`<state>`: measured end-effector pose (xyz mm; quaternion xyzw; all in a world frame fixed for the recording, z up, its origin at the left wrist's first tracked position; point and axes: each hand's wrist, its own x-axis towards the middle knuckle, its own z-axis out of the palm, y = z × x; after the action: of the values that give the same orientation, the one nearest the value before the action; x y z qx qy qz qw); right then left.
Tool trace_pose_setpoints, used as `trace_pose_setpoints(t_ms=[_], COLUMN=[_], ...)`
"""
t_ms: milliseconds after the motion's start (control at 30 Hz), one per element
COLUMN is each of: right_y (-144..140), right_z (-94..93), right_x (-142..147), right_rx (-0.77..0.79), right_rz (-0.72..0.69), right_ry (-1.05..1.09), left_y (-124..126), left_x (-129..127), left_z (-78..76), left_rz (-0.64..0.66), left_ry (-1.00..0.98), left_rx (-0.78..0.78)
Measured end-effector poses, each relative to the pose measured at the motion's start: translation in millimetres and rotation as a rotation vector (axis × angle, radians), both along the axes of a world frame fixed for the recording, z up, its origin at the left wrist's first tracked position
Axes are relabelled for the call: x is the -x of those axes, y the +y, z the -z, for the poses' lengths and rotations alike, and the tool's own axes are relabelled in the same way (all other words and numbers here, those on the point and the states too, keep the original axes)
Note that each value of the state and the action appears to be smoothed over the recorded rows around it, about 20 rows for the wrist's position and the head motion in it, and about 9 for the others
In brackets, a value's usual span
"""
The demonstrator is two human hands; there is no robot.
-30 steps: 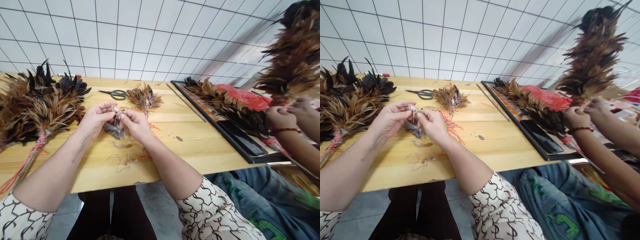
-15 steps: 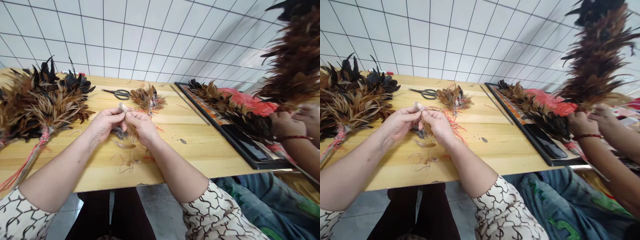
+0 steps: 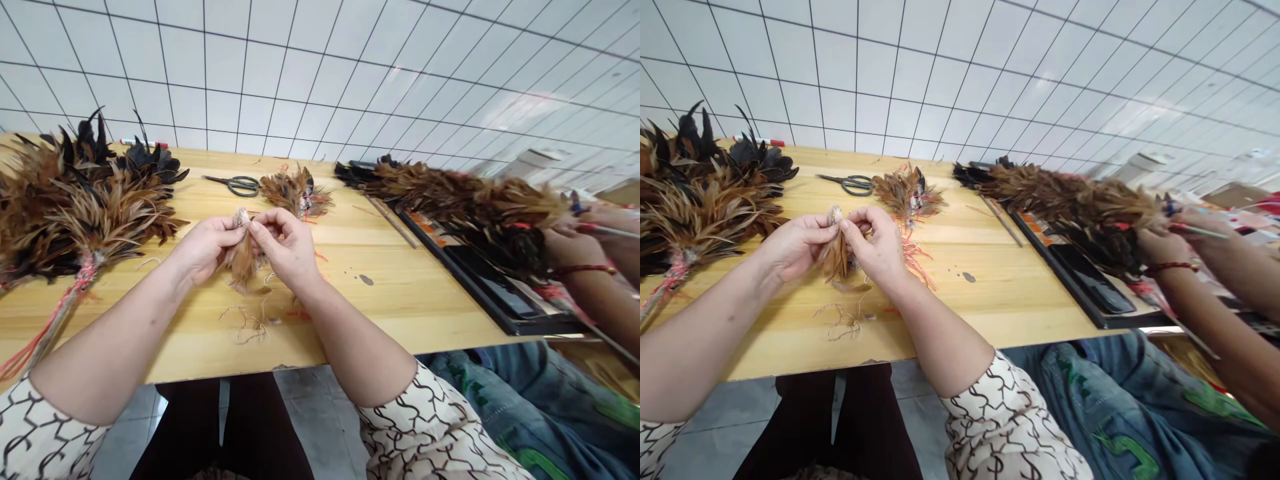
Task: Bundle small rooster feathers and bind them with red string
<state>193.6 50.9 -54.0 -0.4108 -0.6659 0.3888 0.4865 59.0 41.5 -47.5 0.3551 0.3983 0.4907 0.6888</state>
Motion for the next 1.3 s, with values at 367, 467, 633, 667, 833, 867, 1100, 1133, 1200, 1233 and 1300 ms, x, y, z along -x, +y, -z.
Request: trace_pose_setpoints(t_ms=[367, 467, 633, 667, 833, 867, 1100, 1133, 1200, 1233, 1300], right_y=[-1, -1, -2, -3, -6, -5, 1, 2, 2, 2, 2], right_z=[-3.9, -0.2, 1.8, 1.1, -1.1, -0.5, 5.7, 6.0, 6.7, 7.2, 8.2], right_x=[-4, -1, 1, 0, -2, -2, 0, 0, 1, 1, 0], right_rx=[-0.094, -0.121, -0.239, -0.256, -0.268, -0.27, -0.329, -0.328, -0.318, -0.314, -0.31], right_rz=[-0.006, -0.031, -0.041, -0.047, -0.023, 0.001, 0.133, 0.144, 0.161, 0.171, 0.193], right_ry=[-0.085, -0.14, -0.24, -0.239, -0.205, -0.209, -0.286, -0.29, -0.289, -0.286, -0.284], left_y=[-1, -1, -3, -4, -4, -4, -6, -6, -7, -7, -7], left_x=[-1, -2, -6, -7, -6, -6, -7, -8, -9, -9, -9], left_z=[-5.2, -4.2, -2.9, -3.0, -2.9, -2.3, 2.4, 2.6, 3.2, 3.8, 5.5], left_rz=[-0.017, -0.099, -0.26, -0.268, -0.26, -0.253, -0.225, -0.231, -0.241, -0.245, -0.254], left_ry=[0.065, 0.132, 0.243, 0.253, 0.276, 0.283, 0.336, 0.346, 0.37, 0.382, 0.415], left_rx=[-0.015, -0.036, -0.157, -0.174, -0.186, -0.196, -0.246, -0.249, -0.264, -0.277, -0.315])
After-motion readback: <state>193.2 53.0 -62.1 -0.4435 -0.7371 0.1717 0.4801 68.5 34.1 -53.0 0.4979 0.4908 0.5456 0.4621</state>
